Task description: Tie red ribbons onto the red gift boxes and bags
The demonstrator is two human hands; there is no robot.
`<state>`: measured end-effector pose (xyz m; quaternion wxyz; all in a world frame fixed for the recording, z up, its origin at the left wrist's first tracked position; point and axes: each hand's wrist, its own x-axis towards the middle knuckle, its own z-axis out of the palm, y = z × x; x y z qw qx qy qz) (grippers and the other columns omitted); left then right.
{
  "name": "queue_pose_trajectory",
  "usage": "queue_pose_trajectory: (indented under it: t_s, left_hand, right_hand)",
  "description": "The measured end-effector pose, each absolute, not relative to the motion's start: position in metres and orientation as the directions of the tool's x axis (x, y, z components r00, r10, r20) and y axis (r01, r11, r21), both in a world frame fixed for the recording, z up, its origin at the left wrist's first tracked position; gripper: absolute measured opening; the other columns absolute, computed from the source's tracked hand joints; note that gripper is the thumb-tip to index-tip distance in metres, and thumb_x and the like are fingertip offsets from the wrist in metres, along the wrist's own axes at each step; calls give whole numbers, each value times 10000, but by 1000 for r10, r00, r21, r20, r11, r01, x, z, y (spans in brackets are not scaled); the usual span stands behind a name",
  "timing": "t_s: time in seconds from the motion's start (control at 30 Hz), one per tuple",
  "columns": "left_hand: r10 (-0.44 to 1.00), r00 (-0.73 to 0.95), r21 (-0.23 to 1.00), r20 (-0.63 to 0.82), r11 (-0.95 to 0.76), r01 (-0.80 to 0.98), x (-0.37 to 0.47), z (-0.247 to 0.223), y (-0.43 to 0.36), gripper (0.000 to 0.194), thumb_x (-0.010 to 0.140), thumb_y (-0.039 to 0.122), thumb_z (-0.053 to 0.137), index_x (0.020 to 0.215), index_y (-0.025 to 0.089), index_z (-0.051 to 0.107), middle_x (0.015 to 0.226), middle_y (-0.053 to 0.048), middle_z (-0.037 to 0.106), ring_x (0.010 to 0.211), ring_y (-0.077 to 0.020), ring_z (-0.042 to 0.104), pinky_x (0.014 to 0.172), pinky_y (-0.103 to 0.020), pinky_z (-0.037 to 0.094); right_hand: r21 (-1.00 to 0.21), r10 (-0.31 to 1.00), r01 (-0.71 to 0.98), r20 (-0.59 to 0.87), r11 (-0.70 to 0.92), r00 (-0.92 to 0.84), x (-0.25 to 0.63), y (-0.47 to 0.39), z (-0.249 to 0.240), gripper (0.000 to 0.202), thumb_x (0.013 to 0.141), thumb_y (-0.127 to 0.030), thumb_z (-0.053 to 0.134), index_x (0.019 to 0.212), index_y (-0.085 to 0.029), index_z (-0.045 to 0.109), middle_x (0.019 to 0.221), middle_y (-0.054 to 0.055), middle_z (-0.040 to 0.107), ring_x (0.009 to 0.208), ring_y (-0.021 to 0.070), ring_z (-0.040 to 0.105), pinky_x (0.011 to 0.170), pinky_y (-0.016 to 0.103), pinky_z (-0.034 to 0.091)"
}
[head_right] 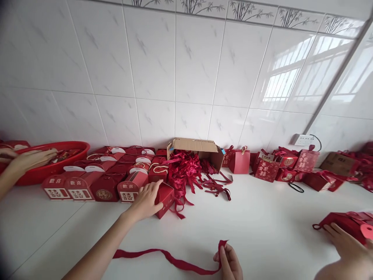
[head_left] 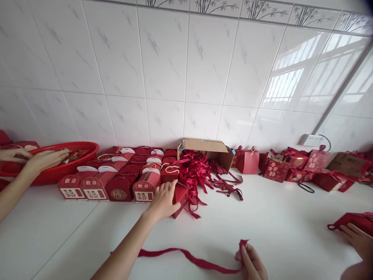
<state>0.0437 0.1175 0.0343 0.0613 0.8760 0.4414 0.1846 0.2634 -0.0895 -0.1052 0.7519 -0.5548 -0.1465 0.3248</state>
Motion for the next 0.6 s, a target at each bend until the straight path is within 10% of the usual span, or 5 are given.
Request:
queue_pose_trajectory:
  t_s: [0.3, 0.6]
  left_hand:
    - [569, 815, 596, 111, -694, 403, 9, 37, 57, 963, 595, 40, 474, 1487, 292, 212, 1506, -51, 376, 1371, -268, 380, 1099, -417, 381]
    - [730, 668, 716, 146, -544, 438, 19, 10, 42, 663, 832, 241, 540, 1442, 260, 281, 1396, -115, 457, 1308, -271, 436, 1080, -429, 399]
  right_hand:
    - [-934, 926, -359, -133, 3, 353, 247, -86, -17, 390, 755, -500, 714, 981, -224, 555, 538, -68, 430, 555, 110, 371, 558, 242, 276]
    - [-950, 993, -306, -91, -62, 81, 212, -62, 10, 277, 808, -357, 640, 846, -216, 405, 485, -107, 402, 491, 79, 311, 533, 230, 217]
